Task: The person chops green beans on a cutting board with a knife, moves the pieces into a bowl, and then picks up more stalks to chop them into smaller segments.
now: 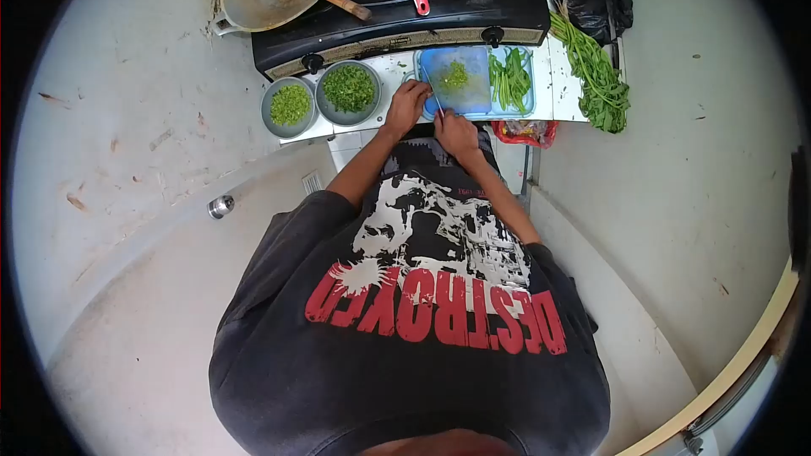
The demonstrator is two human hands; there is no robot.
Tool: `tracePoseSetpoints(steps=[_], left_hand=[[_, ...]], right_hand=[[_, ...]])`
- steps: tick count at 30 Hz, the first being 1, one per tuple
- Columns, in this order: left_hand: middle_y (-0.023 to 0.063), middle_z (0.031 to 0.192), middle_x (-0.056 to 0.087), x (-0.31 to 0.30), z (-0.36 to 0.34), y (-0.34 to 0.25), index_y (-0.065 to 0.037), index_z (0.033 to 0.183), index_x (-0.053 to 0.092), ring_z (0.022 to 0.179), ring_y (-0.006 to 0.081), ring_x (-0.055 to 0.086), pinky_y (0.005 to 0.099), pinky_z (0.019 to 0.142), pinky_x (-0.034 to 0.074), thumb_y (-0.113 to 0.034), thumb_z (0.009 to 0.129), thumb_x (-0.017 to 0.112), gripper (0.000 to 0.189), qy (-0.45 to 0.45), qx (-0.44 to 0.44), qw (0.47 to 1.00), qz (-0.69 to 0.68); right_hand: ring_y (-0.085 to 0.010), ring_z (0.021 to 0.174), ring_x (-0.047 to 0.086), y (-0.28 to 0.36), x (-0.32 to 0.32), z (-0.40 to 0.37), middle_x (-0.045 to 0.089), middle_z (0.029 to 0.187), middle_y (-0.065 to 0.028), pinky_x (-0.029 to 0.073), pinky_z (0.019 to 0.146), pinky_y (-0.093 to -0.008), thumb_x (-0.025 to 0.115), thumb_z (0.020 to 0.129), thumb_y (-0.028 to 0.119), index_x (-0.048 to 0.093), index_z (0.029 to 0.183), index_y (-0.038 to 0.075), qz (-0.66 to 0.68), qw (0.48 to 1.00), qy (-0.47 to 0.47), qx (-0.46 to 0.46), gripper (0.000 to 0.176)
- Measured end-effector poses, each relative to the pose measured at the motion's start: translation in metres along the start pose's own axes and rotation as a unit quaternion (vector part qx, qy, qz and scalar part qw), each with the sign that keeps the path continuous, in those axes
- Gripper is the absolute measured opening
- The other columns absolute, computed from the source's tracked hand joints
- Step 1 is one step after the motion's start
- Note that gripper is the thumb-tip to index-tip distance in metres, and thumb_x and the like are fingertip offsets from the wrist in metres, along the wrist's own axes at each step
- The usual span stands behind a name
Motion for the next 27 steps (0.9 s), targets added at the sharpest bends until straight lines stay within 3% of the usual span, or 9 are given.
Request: tracePoseSetpoints(steps=[8, 11, 27], left_hand=[[0.0167, 0.097, 0.066, 0.005, -0.002, -0.004, 0.000, 0.099, 0.068, 0.090, 0.0358, 0.065, 0.0411, 0.080, 0.053, -0.003, 0.085, 0.068, 0.014, -0.009, 0.028, 0.999, 0.031], [0.0170, 0.098, 0.065, 0.002, -0.005, -0.004, -0.001, 0.099, 0.068, 0.092, 0.0378, 0.062, 0.0433, 0.082, 0.051, 0.001, 0.083, 0.064, 0.016, 0.000, 0.008, 1.000, -0.004], [0.0156, 0.094, 0.065, -0.004, 0.000, -0.012, 0.000, 0.095, 0.068, 0.091, 0.0371, 0.062, 0.0427, 0.081, 0.051, 0.000, 0.084, 0.064, 0.012, -0.002, 0.012, 0.999, 0.033]], right_hand=[[-0.0452, 0.070, 0.068, -0.011, 0.001, 0.002, 0.067, 0.073, -0.0271, 0.055, 0.067, -0.0536, 0.047, 0.100, 0.039, 0.060, 0.092, -0.001, -0.009, 0.999, -0.037, -0.026, 0.044], [-0.0437, 0.074, 0.069, -0.008, -0.007, -0.008, 0.068, 0.076, -0.0260, 0.056, 0.072, -0.0523, 0.048, 0.099, 0.040, 0.060, 0.091, 0.000, -0.009, 1.000, -0.012, 0.027, 0.043], [-0.0459, 0.074, 0.068, 0.004, -0.002, 0.012, 0.067, 0.076, -0.0288, 0.055, 0.070, -0.0535, 0.048, 0.099, 0.039, 0.063, 0.091, -0.002, 0.009, 0.999, -0.022, -0.027, 0.044]])
Point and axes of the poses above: each hand's wrist, its own z-axis towards the middle knuckle, its own x-axis out of the palm, y = z × x, the point moved 2 cm from there along z, towards the middle knuckle
